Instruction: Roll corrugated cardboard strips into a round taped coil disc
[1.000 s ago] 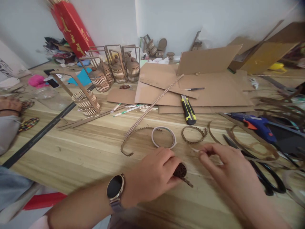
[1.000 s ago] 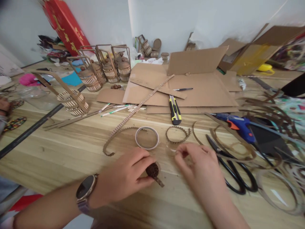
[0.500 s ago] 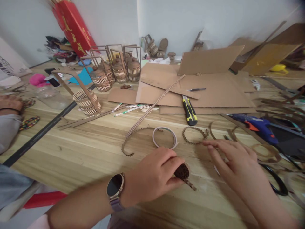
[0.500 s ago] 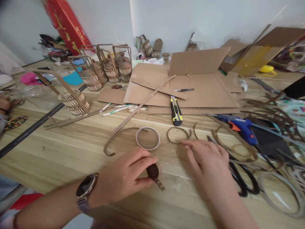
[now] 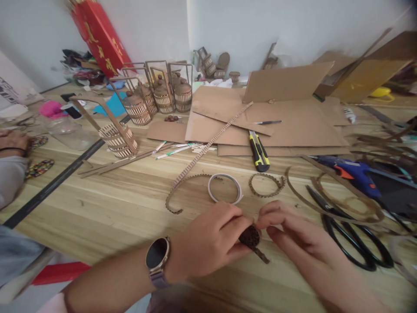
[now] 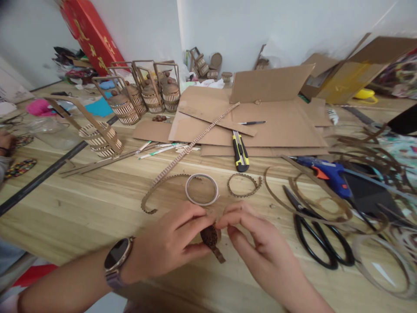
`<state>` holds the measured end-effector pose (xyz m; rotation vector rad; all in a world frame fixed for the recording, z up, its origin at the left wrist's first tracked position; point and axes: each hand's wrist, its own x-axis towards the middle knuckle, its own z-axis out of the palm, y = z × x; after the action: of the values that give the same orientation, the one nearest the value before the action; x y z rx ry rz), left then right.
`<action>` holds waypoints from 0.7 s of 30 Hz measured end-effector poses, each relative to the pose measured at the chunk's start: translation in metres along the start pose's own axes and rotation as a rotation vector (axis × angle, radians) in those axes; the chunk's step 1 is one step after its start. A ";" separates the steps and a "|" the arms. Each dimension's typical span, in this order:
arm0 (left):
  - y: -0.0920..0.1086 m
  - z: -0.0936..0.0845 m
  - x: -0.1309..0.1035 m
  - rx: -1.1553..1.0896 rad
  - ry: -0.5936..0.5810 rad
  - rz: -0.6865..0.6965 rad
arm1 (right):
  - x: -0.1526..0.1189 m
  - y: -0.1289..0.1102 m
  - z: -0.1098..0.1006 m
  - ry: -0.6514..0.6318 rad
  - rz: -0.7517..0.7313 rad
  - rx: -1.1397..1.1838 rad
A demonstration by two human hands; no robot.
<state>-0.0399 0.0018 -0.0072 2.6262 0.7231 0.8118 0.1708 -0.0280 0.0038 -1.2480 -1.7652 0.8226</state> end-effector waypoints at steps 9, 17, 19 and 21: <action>-0.002 -0.005 0.001 -0.152 0.096 -0.070 | -0.006 0.020 0.005 0.146 0.335 0.476; -0.005 -0.001 0.004 -0.395 0.111 -0.253 | -0.011 -0.003 0.001 0.104 -0.247 -0.083; -0.005 0.000 0.004 -0.392 0.104 -0.255 | -0.011 -0.004 0.004 0.084 -0.295 -0.152; -0.005 0.000 0.004 -0.378 0.094 -0.251 | -0.012 -0.004 0.005 0.079 -0.309 -0.229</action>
<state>-0.0389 0.0077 -0.0073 2.1268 0.8136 0.9010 0.1669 -0.0407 0.0016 -1.0942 -1.9645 0.3979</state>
